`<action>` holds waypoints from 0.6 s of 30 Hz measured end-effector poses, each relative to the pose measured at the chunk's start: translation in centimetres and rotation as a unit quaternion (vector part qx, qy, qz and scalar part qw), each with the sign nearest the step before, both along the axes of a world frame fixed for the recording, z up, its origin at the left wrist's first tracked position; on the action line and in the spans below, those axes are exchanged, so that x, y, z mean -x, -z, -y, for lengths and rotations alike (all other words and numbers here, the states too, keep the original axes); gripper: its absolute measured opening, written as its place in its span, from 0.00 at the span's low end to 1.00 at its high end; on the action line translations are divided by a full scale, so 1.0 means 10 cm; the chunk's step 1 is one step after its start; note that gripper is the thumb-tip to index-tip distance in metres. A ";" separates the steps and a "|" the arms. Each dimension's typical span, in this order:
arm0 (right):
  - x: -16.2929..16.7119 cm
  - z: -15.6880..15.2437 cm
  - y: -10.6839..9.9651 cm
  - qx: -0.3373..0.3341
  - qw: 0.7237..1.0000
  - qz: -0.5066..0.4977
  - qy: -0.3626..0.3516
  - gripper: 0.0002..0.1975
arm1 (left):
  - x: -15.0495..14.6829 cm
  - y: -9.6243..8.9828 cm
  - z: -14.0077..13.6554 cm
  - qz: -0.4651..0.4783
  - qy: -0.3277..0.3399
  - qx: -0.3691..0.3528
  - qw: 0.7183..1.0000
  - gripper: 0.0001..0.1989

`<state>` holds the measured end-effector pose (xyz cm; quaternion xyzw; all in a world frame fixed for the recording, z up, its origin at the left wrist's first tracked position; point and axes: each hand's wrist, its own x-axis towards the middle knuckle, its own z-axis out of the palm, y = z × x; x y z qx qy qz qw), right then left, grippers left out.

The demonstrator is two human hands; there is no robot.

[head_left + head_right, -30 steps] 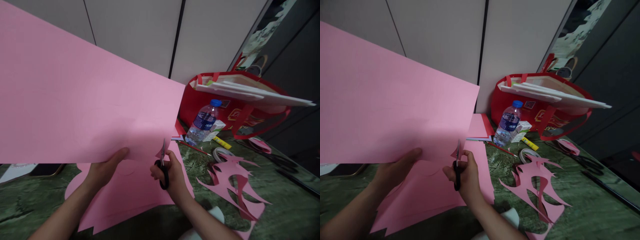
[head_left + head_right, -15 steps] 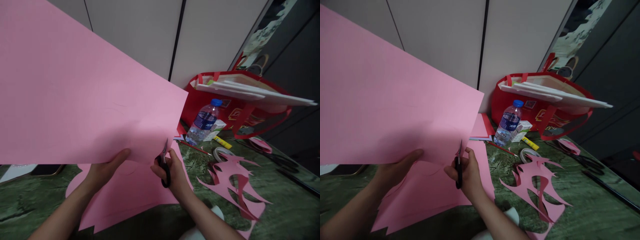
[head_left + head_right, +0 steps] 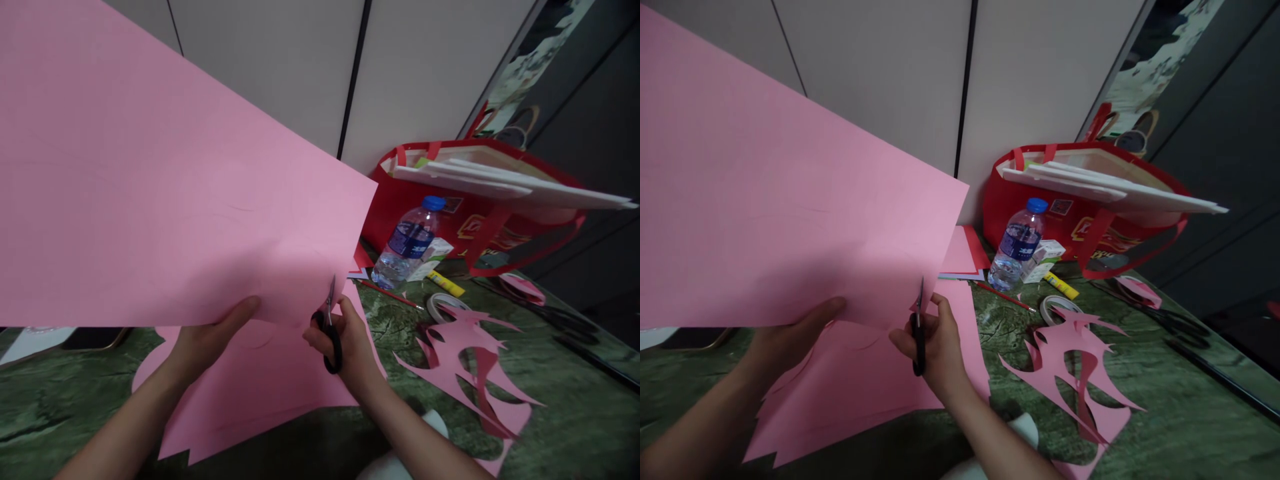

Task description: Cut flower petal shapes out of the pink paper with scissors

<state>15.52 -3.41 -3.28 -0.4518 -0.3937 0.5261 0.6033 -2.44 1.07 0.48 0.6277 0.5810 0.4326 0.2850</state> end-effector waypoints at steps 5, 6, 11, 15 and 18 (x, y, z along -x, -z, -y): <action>0.00 -0.03 0.04 0.011 1.000 0.000 0.002 0.25 | -0.03 -0.04 0.02 0.025 0.013 0.004 1.000 0.14; 0.00 -0.03 0.05 0.011 1.000 0.001 -0.001 0.24 | -0.04 -0.04 0.03 0.030 0.010 0.006 0.999 0.14; -0.01 -0.01 0.04 0.008 1.000 0.017 -0.005 0.24 | -0.02 -0.04 0.04 0.036 0.008 0.018 0.999 0.15; 0.00 0.00 0.01 0.018 1.000 0.013 -0.002 0.25 | 0.00 -0.01 0.02 0.023 -0.018 0.019 0.999 0.16; 0.00 -0.01 0.01 0.028 1.000 0.009 -0.003 0.26 | 0.00 0.00 0.01 0.022 -0.025 0.020 0.999 0.16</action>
